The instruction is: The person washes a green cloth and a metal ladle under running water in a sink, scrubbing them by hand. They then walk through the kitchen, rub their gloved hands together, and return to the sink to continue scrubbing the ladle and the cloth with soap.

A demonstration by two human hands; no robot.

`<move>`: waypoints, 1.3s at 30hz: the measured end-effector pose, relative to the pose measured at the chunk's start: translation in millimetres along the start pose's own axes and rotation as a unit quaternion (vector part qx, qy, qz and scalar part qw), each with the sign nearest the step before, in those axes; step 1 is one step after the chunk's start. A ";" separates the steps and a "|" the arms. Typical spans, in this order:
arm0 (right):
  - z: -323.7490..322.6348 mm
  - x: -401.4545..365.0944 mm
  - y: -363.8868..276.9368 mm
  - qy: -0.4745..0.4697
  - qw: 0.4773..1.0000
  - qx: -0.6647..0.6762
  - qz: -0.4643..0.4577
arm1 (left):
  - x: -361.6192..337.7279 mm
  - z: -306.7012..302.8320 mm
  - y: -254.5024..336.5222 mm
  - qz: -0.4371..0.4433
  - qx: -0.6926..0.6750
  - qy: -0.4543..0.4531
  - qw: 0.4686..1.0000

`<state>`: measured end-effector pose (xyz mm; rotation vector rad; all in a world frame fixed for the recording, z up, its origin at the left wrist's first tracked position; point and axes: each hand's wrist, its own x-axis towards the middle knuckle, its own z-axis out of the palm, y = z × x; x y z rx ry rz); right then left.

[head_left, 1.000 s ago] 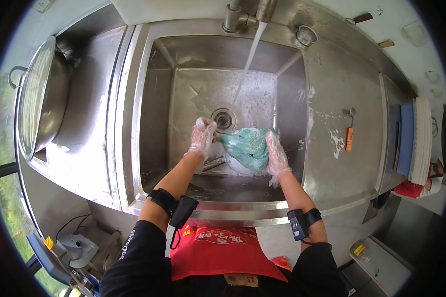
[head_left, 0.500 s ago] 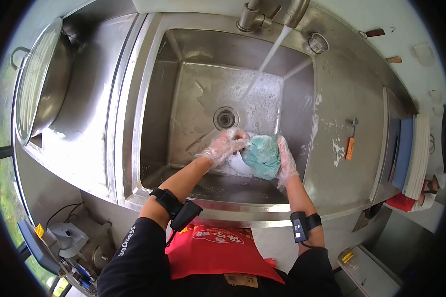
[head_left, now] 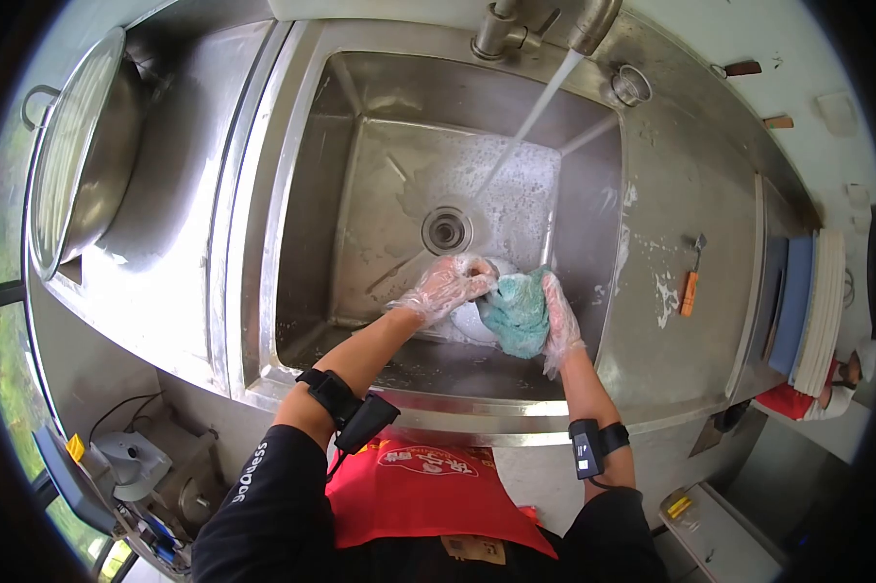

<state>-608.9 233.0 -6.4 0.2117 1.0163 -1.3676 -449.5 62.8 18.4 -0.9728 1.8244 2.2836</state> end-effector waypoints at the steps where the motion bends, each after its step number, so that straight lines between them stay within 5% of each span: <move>1: 2.7 -1.7 -1.2 0.010 1.000 0.000 -0.006 | 0.8 -0.7 2.3 -0.019 0.031 0.020 0.999; 5: 15.3 -11.1 -10.7 0.013 1.000 0.025 0.007 | 11.3 -17.6 -20.4 -0.038 0.144 0.184 0.972; 9: 1.1 0.1 3.8 0.034 0.998 0.043 -0.028 | 9.3 -46.8 -53.0 -0.020 0.180 0.192 0.964; 13: -41.7 40.0 34.9 0.126 0.972 -0.181 -0.076 | 25.9 -55.4 -84.4 -0.074 0.313 0.222 0.920; 14: -41.9 43.0 29.3 0.143 0.919 -0.364 -0.036 | 29.4 -54.1 -88.0 -0.089 0.332 0.235 0.909; 16: -35.3 49.4 14.4 0.160 0.711 -0.683 0.051 | 29.6 -34.4 -87.3 -0.126 0.180 0.188 0.957; 20: -47.0 64.7 55.2 0.102 0.524 -0.835 -0.132 | 17.2 18.8 -96.7 -0.115 -0.041 -0.019 0.992; 23: -57.6 93.3 65.6 0.009 0.498 -0.867 0.024 | 20.3 41.7 -98.9 -0.146 -0.124 -0.060 0.980; 24: -51.6 98.0 65.0 -0.025 0.486 -0.870 0.077 | 24.1 50.6 -94.6 -0.220 -0.189 -0.011 0.957; 25: -46.8 108.8 56.5 0.008 0.518 -0.839 0.167 | 27.9 55.7 -99.9 -0.219 -0.199 0.005 0.955; 28: -112.1 154.7 94.3 -0.020 0.423 -0.886 0.188 | 33.8 66.1 -111.3 -0.211 -0.242 0.047 0.946; 31: -99.8 148.8 103.0 0.036 0.576 -0.813 0.075 | 42.5 77.2 -118.0 -0.198 -0.309 0.130 0.921; 34: -67.8 125.3 97.4 0.105 0.702 -0.703 -0.043 | 59.1 68.2 -129.1 -0.277 -0.468 0.082 0.835; 35: -46.4 108.8 83.4 0.053 0.737 -0.669 -0.079 | 54.2 63.5 -115.5 -0.248 -0.542 0.026 0.803; 36: -23.6 86.5 68.6 0.002 0.767 -0.631 -0.112 | 53.7 60.9 -113.8 -0.190 -0.522 0.001 0.832; 37: -10.7 70.2 58.3 -0.030 0.733 -0.668 -0.122 | 58.3 57.3 -116.0 -0.129 -0.497 -0.024 0.858; 39: 18.0 42.0 35.3 -0.064 0.749 -0.654 -0.085 | 70.8 55.1 -122.7 -0.062 -0.467 -0.054 0.880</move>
